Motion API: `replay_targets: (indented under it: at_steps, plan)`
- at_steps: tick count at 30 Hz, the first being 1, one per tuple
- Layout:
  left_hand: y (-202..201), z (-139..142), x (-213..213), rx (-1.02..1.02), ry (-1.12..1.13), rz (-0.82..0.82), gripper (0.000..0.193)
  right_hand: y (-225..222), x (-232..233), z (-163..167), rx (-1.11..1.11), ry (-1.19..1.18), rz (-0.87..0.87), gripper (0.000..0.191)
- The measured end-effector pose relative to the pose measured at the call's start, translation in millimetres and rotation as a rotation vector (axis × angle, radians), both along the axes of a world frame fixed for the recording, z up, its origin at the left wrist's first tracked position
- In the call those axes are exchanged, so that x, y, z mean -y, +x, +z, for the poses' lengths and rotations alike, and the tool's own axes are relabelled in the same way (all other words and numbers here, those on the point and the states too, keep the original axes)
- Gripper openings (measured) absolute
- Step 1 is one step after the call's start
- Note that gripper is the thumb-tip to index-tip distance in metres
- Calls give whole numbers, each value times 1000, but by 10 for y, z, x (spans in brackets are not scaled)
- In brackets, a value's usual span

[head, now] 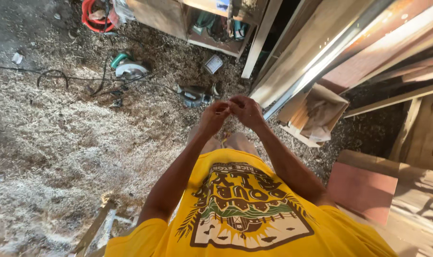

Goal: The person adjusts a hand plane on a board, then carries a large plywood panel across the yard and lays it on sawhorses. They use a tape measure and a straightedge to measure the panel and mark it with a pencil, at one point using a utility knife.

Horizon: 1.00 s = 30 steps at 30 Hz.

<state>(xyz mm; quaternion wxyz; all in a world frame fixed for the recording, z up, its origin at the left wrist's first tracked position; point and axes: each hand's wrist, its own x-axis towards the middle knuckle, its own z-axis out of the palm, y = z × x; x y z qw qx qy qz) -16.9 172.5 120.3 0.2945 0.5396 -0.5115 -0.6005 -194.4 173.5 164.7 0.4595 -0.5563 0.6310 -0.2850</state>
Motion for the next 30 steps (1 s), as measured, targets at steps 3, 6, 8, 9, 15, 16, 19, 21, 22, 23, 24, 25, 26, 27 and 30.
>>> replay_targets:
  at_steps: [3, 6, 8, 9, 15, 16, 19, 21, 22, 23, 24, 25, 26, 27, 30]
  plan:
    - [-109, -61, 493, -39, -18, 9, 30, -57, 533, 9, -22, 6, 4, 28]
    - [-129, -164, 1057, 24, -3, -24, 30, -98, 1077, -57, 12, 24, -36, 24]
    - [-140, -206, 1502, 75, -2, 29, 32, -103, 1494, -81, -3, 13, -79, 22]
    - [-176, -227, 1654, 94, 7, 56, 33, -132, 1649, -82, -43, 13, -100, 21]
    - [-201, -310, 2771, 20, -64, 52, 34, -161, 2845, -102, -57, -92, -161, 20]
    - [-213, -332, 2895, 83, -45, 61, 34, -161, 2997, -142, -68, -101, -168, 21]
    - [-280, -374, 3438, 204, -24, 83, 35, -215, 3548, -302, -184, -223, -109, 21]
    - [-333, -435, 3799, 198, -25, 93, 35, -231, 3957, -499, -186, -174, -115, 20]
    - [-369, -483, 3963, 203, -28, 116, 35, -259, 4144, -620, -188, -146, -114, 20]
    - [-397, -548, 4142, 207, -33, 141, 35, -273, 4340, -758, -192, -170, -100, 19]
    - [-442, -634, 4317, 208, -40, 167, 35, -282, 4523, -918, -197, -198, -85, 17]
    - [-483, -723, 4588, 220, -69, 194, 34, -307, 4822, -1070, -204, -242, -73, 16]
    - [-552, -817, 4763, 231, -82, 218, 33, -373, 5034, -1219, -204, -268, -33, 15]
    - [-602, -937, 4927, 244, -94, 241, 33, -409, 5212, -1382, -202, -292, 8, 15]
    - [-766, -1323, 5570, 298, 103, 312, 34, -434, 5919, -1862, -337, -355, 55, 14]
